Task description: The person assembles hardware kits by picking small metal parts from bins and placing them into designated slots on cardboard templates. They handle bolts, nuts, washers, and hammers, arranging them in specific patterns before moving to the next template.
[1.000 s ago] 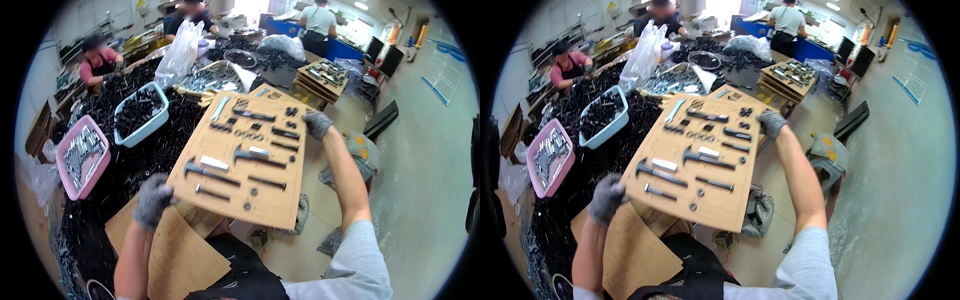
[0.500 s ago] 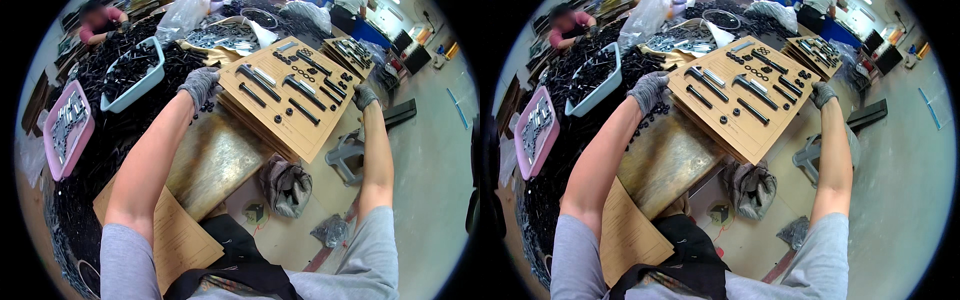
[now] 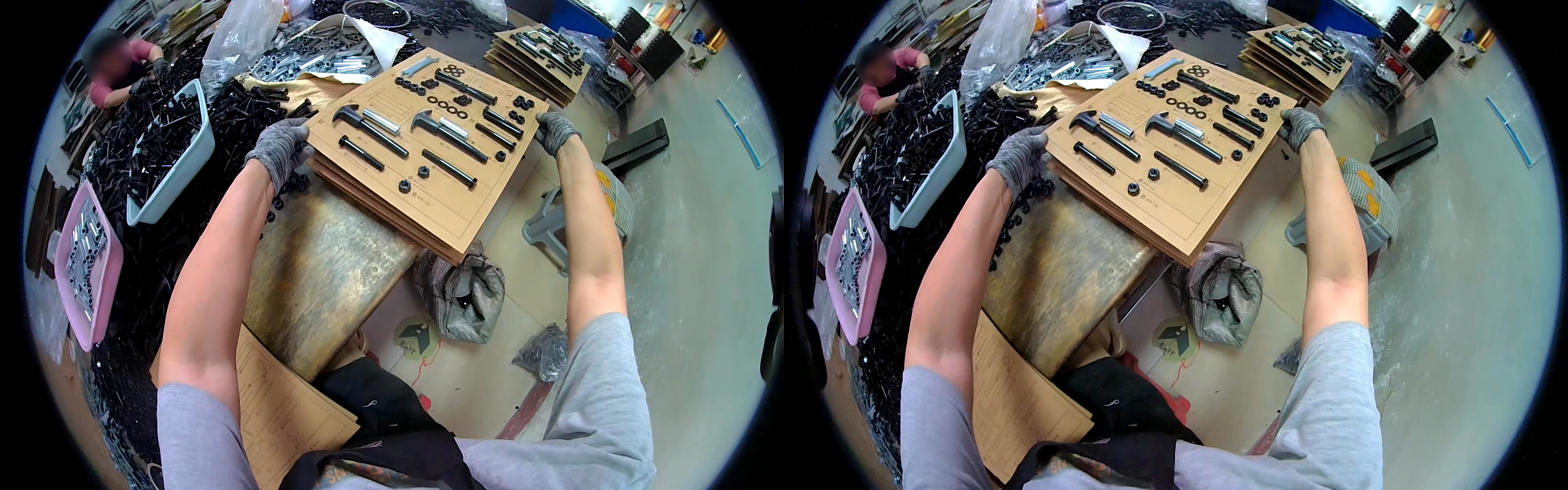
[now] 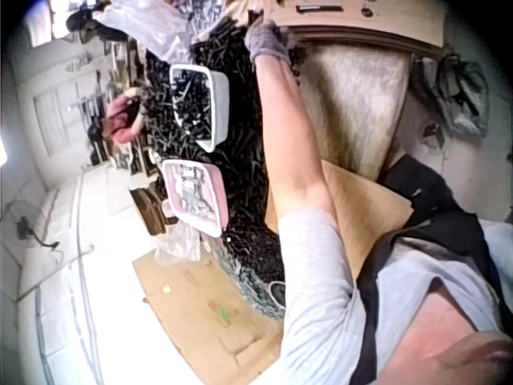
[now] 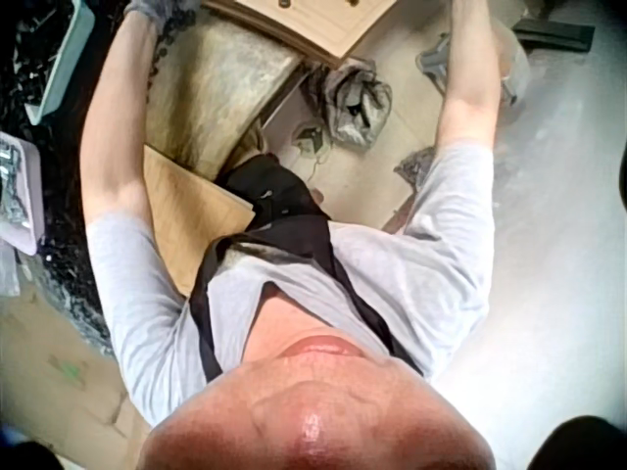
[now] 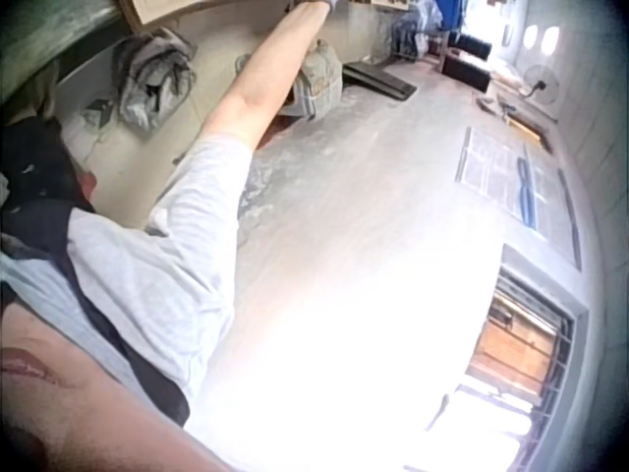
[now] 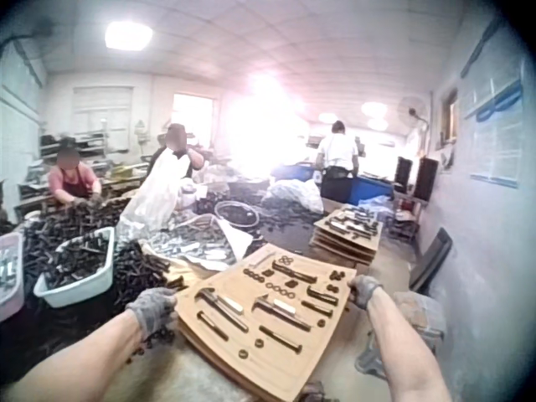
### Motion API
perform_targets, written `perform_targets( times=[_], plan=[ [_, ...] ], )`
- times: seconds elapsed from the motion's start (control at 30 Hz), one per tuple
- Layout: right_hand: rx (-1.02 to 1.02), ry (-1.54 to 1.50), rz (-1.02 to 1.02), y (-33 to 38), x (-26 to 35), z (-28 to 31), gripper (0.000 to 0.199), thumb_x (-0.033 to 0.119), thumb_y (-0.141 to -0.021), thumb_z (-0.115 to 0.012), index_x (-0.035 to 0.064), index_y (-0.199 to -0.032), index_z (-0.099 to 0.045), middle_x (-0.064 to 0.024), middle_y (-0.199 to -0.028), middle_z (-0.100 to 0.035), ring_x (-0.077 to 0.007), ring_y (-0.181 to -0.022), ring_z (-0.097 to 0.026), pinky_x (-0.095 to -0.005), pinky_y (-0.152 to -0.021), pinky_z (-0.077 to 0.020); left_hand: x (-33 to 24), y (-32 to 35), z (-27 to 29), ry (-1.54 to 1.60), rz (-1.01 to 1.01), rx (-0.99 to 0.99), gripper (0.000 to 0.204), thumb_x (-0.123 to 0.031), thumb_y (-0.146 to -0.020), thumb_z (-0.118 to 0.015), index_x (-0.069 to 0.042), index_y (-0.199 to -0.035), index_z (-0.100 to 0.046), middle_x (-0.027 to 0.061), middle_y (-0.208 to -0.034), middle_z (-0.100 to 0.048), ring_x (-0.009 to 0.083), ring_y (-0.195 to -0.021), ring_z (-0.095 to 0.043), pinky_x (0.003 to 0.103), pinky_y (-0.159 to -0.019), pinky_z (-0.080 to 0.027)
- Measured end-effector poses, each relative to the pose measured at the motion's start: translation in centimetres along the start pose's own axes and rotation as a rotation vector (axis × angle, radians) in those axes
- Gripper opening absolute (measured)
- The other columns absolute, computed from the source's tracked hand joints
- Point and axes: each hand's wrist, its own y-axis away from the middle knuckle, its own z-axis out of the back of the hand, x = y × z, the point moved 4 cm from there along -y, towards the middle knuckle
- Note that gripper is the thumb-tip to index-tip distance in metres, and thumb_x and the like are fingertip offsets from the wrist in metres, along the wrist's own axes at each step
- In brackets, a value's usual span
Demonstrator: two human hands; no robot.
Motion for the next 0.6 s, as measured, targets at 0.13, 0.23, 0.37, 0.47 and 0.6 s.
perform_targets(
  times=[0.13, 0.23, 0.37, 0.47, 0.6],
  plan=[
    [-0.024, 0.07, 0.036, -1.1, -1.5, 1.2, 0.007, 0.009, -0.083, -0.064, 0.0061, -0.088, -0.06, -0.0062, -0.077, -0.061, -0.018, -0.062, -0.059, -0.0308, -0.05, -0.0521, 0.7, -0.4, 0.3, 0.046, -0.009, 0.018, 0.025, -0.008, -0.089, -0.056, -0.01, -0.114, -0.061, 0.0028, -0.089, -0.062, 0.0104, -0.064, -0.059, 0.021, -0.054, -0.055],
    [-0.068, 0.309, 0.078, -1.2, -1.6, 0.9, 0.01, 0.014, -0.079, -0.068, 0.0107, -0.079, -0.059, -0.0025, -0.068, -0.055, -0.0149, -0.056, -0.054, -0.0295, -0.047, -0.0469, 1.2, -0.9, 0.3, -0.003, -0.072, 0.015, 0.022, -0.011, -0.089, -0.056, -0.009, -0.109, -0.066, -0.0008, -0.088, -0.065, 0.0075, -0.068, -0.059, 0.022, -0.055, -0.049],
    [0.082, 0.386, 0.095, 0.2, -0.6, 2.5, 0.014, 0.02, -0.082, -0.068, 0.0087, -0.08, -0.06, -0.0026, -0.063, -0.054, -0.0147, -0.053, -0.05, -0.0298, -0.047, -0.0428, 0.6, 3.0, 1.6, -0.004, -0.149, -0.04, 0.041, -0.006, -0.088, -0.057, 0.001, -0.127, -0.049, 0.012, -0.089, -0.063, 0.0155, -0.065, -0.062, 0.026, -0.055, -0.053],
    [-0.091, 0.915, 0.41, 8.2, 3.2, -0.1, 0.029, 0.026, -0.092, -0.059, 0.0026, -0.109, -0.064, -0.0077, -0.082, -0.066, -0.0136, -0.062, -0.058, -0.0269, -0.053, -0.0455, 1.4, 13.1, 4.1, -0.155, -0.283, 0.057, 0.034, -0.007, -0.09, -0.054, 0.004, -0.122, -0.052, 0.0108, -0.095, -0.063, 0.0158, -0.079, -0.062, 0.03, -0.067, -0.054],
    [0.288, 0.383, 0.74, 26.4, 0.3, -8.9, 0.024, 0.022, -0.091, -0.062, 0.0066, -0.109, -0.065, -0.0007, -0.084, -0.065, -0.0089, -0.066, -0.056, -0.0239, -0.057, -0.0476, 5.0, 27.2, 10.1, -0.697, -0.392, -0.089, 0.038, -0.024, -0.089, -0.05, -0.003, -0.12, -0.057, 0.0154, -0.115, -0.061, 0.0256, -0.103, -0.06, 0.038, -0.093, -0.046]
  ],
)
